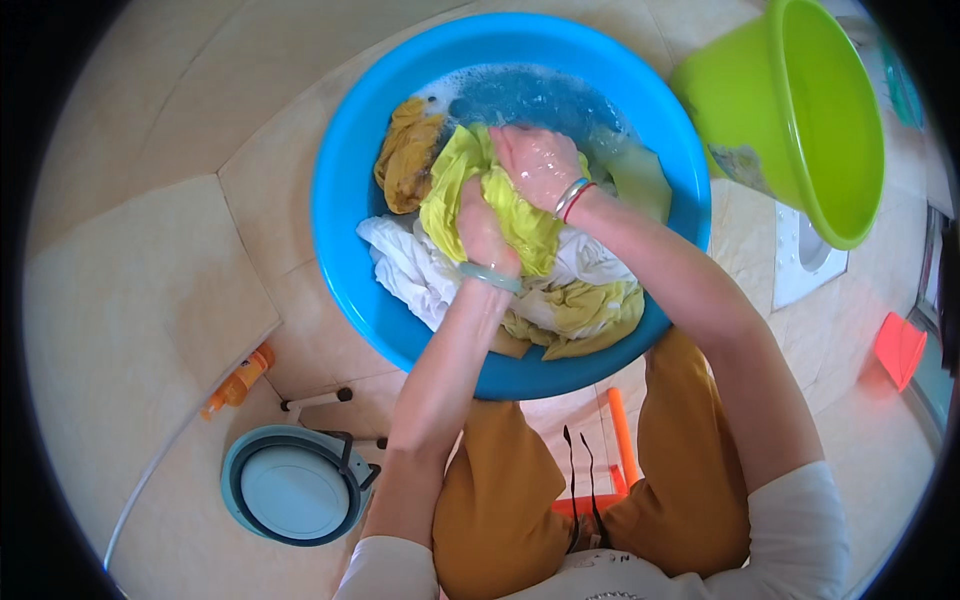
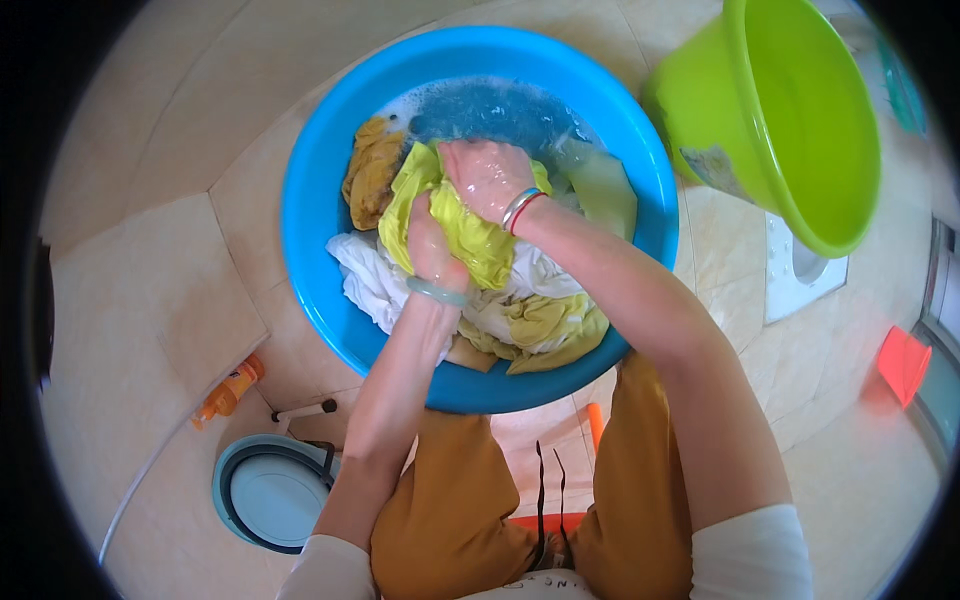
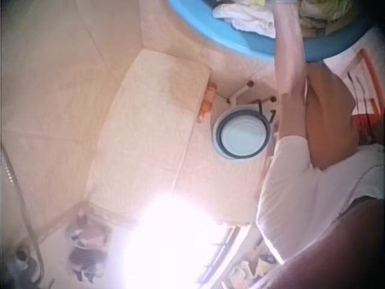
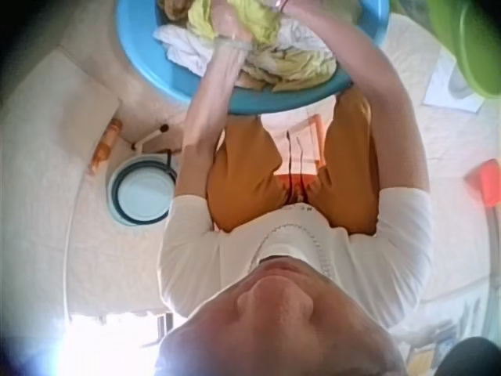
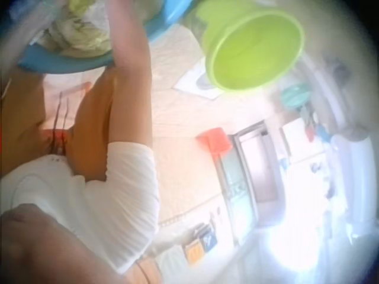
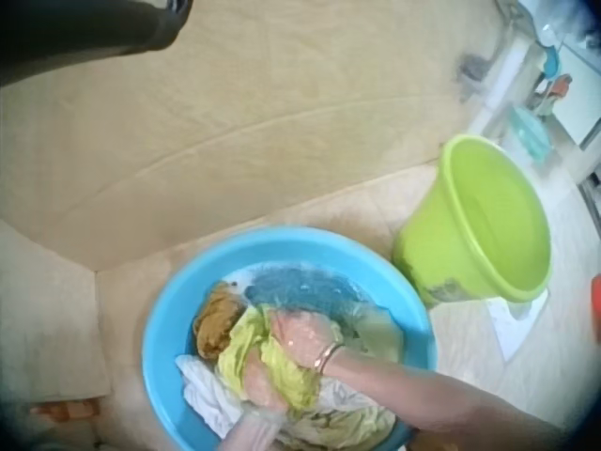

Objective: The person hand washes a load of clothes in a blue basin filled with soapy water. They repeatedly submerge, scrub, and wring out various garments, including white, yellow, and pink items, before placing them back into the basin.

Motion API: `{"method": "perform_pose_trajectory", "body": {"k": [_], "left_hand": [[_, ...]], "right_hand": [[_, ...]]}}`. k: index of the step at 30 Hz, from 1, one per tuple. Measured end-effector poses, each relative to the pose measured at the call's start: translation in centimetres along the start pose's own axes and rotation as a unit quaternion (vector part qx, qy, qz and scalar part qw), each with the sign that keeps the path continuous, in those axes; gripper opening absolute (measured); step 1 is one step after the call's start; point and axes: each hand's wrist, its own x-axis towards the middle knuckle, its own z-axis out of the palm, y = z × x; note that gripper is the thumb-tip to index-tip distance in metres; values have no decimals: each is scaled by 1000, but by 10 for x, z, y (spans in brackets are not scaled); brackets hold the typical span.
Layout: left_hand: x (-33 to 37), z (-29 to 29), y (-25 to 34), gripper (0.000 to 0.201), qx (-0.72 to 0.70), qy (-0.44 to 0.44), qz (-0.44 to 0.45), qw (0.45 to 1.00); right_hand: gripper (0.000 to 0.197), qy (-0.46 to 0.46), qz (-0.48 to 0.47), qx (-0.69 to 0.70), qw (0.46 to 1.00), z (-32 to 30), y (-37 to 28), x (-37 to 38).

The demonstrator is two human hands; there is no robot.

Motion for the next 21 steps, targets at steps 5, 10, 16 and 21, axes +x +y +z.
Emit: {"method": "perform_pose_trajectory", "body": {"k": [5, 10, 16, 21], "left_hand": [[34, -70, 16, 41, 374, -179, 182, 892], [9, -30, 10, 45, -53, -162, -6, 985], [5, -7, -4, 37, 21, 4, -3, 1000], [17, -82, 25, 47, 366, -125, 79, 919]], "right_hand": [[10, 101, -213, 52, 970, -26, -92, -49], [14, 10, -164, -97, 982, 8, -50, -24], [28, 82, -37, -2, 996, 11, 1, -2], [14, -19, -151, 46, 987, -14, -92, -48]]}}
